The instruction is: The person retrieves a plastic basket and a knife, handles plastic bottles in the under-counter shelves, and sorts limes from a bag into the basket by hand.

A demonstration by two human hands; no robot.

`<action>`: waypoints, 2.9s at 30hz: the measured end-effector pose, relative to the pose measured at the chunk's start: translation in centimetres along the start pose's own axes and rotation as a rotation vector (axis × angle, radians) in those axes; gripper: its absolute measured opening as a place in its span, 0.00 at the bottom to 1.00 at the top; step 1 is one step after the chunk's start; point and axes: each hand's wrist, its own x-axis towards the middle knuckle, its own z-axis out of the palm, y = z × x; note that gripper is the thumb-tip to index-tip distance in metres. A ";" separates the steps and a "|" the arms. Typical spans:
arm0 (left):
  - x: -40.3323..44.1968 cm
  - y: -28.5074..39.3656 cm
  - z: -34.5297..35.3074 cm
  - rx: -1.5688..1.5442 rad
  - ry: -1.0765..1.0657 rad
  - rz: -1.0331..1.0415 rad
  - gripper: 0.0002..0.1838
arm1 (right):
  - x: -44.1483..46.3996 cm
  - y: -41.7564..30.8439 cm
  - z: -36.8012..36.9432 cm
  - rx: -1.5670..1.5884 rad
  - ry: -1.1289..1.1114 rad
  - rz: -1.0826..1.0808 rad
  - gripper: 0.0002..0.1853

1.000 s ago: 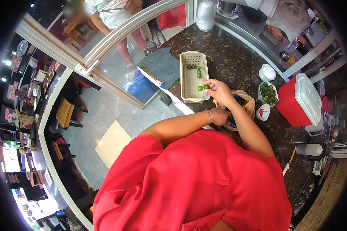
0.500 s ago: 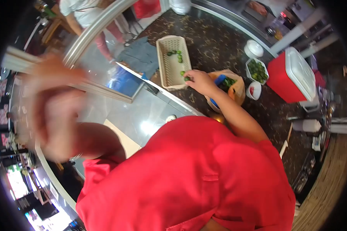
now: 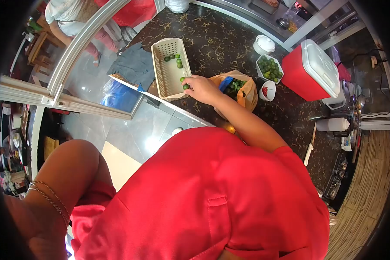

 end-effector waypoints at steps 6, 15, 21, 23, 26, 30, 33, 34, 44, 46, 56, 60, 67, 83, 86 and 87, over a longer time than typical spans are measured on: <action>-1.2 -0.2 0.7 0.006 0.093 0.023 0.13 | 0.5 1.2 1.6 -0.023 0.095 -0.061 0.19; -4.9 -4.6 5.0 -0.096 0.368 -0.105 0.12 | -5.5 2.1 -1.8 -0.159 0.213 0.197 0.07; -10.0 -9.7 14.9 -0.300 0.196 -0.500 0.13 | -15.1 9.2 -2.5 -0.568 0.204 0.385 0.15; -14.3 -11.1 21.9 -0.352 -0.197 -0.651 0.14 | -16.1 9.4 -3.0 -0.577 0.255 0.508 0.21; -24.3 -11.7 30.6 -0.022 -0.774 -0.705 0.12 | -16.2 9.2 -4.9 -0.337 0.216 0.622 0.37; -30.8 -12.9 33.4 0.392 -1.060 -1.008 0.31 | -16.3 8.1 -5.1 -0.465 0.366 0.464 0.36; -32.2 -13.4 32.9 0.167 -1.192 -1.371 0.43 | -18.6 9.6 -4.4 -0.370 0.365 0.606 0.32; -35.0 -13.7 33.6 0.027 -1.101 -1.359 0.44 | -19.1 9.2 -4.2 -0.361 0.412 0.661 0.30; -31.0 -15.0 35.0 -0.258 -0.596 -1.047 0.32 | -15.3 15.1 0.5 0.536 0.767 0.935 0.22; -29.2 -16.5 34.7 -0.310 -0.649 -1.169 0.34 | -13.9 11.6 -2.5 0.945 0.829 0.768 0.20; -39.2 -17.5 34.3 -0.356 -0.710 -1.156 0.47 | -16.4 13.8 -3.5 0.974 0.712 1.107 0.18; -34.8 -15.6 33.5 -0.508 -0.686 -1.398 0.54 | -15.0 13.3 -3.1 1.331 0.822 0.987 0.15; -32.8 -12.8 34.1 -0.301 -0.654 -1.103 0.63 | -17.5 14.3 -3.2 1.203 0.732 0.693 0.18; -33.7 -11.9 31.7 -0.038 -0.481 -1.204 0.30 | -15.9 11.2 3.3 -0.215 0.361 0.594 0.13; -31.0 -11.2 30.6 -0.035 -1.058 -0.829 0.31 | -15.9 11.0 3.7 -0.218 0.317 0.700 0.18; -31.2 -11.4 31.2 -0.033 -1.055 -0.827 0.31 | -15.9 11.4 3.6 -0.266 0.278 0.696 0.18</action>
